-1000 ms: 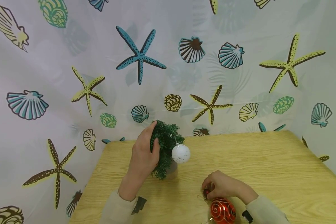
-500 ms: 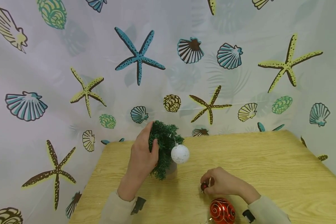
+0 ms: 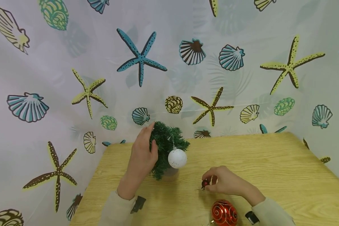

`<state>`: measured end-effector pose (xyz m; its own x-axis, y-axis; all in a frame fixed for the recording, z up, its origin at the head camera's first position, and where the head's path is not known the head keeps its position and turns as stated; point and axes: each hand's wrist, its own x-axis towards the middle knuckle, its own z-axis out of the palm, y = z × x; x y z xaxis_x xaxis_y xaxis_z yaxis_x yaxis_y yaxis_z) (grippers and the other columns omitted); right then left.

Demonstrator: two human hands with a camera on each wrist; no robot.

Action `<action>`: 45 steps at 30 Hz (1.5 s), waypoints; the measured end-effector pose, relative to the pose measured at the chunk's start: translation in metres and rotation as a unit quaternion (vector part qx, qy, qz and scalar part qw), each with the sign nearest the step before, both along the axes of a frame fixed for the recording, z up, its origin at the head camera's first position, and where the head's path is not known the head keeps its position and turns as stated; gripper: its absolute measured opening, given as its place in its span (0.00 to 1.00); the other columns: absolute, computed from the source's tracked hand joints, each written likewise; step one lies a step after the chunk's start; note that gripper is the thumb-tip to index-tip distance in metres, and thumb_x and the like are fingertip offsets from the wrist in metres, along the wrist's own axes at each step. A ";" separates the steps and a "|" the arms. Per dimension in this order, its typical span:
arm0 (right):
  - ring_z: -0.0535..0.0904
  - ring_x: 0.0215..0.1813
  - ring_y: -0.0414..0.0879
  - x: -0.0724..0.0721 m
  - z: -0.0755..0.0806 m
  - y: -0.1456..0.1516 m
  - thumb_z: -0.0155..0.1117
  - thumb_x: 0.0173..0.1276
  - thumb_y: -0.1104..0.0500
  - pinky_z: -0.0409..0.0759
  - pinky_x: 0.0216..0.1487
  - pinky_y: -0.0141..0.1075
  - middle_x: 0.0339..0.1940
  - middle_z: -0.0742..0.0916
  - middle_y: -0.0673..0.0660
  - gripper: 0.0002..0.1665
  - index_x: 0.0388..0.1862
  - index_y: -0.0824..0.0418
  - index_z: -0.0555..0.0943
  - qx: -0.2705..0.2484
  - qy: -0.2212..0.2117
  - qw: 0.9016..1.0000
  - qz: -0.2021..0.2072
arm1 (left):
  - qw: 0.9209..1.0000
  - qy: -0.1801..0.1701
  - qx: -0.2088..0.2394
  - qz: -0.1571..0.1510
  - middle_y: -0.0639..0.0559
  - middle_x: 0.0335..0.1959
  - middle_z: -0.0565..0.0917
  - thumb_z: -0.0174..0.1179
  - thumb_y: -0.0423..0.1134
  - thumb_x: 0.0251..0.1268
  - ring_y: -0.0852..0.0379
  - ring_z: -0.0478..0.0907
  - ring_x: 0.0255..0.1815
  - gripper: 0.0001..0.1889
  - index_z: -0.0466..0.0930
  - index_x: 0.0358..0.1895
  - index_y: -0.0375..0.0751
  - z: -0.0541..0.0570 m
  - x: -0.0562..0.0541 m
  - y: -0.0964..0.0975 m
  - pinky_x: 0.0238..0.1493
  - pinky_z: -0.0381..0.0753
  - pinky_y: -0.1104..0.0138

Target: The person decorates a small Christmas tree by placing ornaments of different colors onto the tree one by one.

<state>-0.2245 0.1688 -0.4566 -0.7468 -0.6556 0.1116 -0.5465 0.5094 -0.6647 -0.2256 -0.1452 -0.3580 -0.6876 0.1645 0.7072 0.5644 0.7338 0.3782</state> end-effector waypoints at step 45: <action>0.81 0.35 0.32 0.008 0.025 -0.009 0.69 0.76 0.56 0.82 0.33 0.32 0.42 0.90 0.47 0.13 0.55 0.59 0.88 -0.075 0.088 0.992 -0.047 | 1.000 0.026 0.000 -0.017 0.30 0.65 0.82 0.48 0.26 0.74 0.31 0.75 0.73 0.25 0.77 0.72 0.34 0.006 -0.012 0.007 0.78 0.66 0.39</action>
